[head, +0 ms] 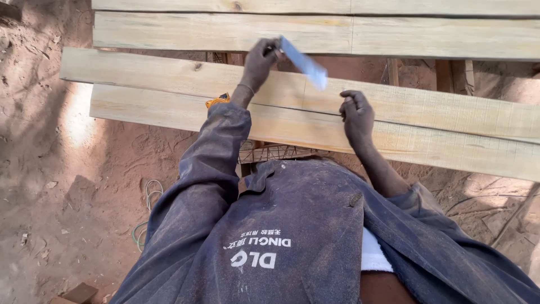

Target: Measuring and marking wood planks using a tape measure and a square

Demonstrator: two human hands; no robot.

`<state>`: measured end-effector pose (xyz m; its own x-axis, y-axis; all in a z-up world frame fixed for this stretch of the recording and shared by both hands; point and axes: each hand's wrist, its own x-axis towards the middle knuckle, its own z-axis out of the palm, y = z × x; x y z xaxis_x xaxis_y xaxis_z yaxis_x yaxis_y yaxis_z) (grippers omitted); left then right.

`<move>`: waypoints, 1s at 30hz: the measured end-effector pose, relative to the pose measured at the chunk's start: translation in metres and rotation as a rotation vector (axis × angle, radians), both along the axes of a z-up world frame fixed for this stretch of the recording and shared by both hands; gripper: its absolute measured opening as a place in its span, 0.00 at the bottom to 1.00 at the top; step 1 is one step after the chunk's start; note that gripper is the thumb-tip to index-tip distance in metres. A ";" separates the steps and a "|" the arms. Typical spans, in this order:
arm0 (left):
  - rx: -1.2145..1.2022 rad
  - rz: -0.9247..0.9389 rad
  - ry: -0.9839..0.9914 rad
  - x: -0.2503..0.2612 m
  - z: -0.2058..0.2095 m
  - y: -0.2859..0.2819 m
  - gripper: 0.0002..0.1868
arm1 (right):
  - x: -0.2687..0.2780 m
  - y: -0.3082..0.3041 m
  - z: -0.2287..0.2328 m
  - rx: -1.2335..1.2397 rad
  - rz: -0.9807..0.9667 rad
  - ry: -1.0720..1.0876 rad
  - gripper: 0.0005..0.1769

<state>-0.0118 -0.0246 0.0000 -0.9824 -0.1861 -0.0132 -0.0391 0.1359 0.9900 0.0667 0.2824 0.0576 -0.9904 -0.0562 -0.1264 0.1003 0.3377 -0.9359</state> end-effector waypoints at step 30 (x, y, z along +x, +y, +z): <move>-0.505 0.169 -0.180 -0.100 -0.061 -0.011 0.12 | -0.024 -0.022 -0.052 0.532 0.311 0.392 0.31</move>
<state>-0.1120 -0.0355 -0.0607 -0.9288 -0.3676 -0.0460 -0.2634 0.5682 0.7796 0.0426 0.2608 0.0060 -0.9166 -0.3724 0.1454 -0.3833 0.7153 -0.5844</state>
